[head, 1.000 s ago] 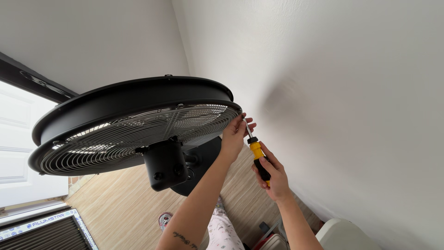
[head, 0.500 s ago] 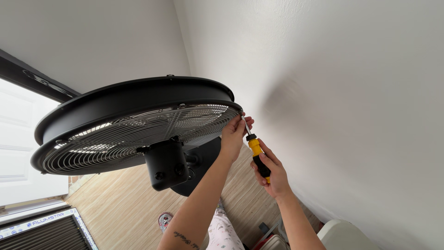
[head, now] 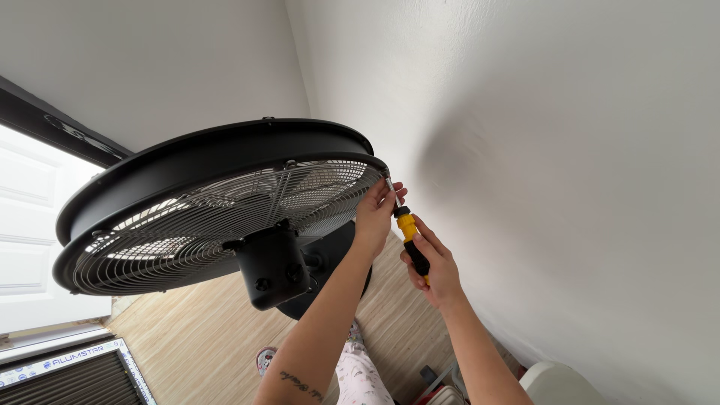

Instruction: The person uses a screwdriver to tighten screws on the front grille of a black standing fan. They systematically work around the perimeter of the fan cage, securing the screws to attach the grille to the fan body.

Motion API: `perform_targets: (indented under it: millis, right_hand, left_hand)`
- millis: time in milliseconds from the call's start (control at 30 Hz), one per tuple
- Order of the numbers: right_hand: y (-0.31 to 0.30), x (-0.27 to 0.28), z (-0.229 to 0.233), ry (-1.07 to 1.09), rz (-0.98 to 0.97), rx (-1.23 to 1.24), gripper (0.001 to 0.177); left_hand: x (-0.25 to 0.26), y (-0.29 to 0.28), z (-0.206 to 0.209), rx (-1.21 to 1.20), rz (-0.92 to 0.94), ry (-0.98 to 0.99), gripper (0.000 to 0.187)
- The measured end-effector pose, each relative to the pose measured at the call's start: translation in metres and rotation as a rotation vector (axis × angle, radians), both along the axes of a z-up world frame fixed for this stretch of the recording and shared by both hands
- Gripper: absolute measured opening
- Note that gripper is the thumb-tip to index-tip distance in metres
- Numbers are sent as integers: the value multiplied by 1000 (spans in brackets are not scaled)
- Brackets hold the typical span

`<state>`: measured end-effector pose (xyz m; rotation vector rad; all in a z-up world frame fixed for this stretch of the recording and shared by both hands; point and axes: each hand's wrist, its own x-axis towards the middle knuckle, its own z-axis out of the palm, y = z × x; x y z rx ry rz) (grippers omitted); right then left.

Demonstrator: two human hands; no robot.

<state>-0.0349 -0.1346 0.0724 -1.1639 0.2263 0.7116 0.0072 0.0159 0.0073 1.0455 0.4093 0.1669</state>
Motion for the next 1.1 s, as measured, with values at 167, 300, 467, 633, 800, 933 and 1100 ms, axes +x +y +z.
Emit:
perform_targets:
  millis: [167, 300, 467, 633, 800, 933, 1100]
  right_hand:
    - [1, 4, 4, -9, 15, -13, 55]
    - [-11, 13, 1, 54, 37, 63, 55]
    - [-24, 21, -9, 147, 70, 192, 58]
    - [-23, 20, -11, 218, 93, 333, 60]
    - [-15, 19, 5, 163, 34, 110, 58]
    - [-9, 14, 18, 104, 5, -34, 56]
    - [-1, 14, 14, -6, -1, -150, 58]
  left_hand:
    - [0, -1, 24, 127, 6, -2, 44]
    - [-10, 0, 54, 1020, -160, 344, 40]
    - [5, 17, 79, 1990, -18, -222, 33]
    - [40, 31, 70, 2486, -84, -23, 34]
    - [44, 38, 49, 2501, -97, -149, 17]
    - [43, 39, 41, 2506, -110, -136, 11]
    - [48, 43, 40, 2520, -77, -130, 9]
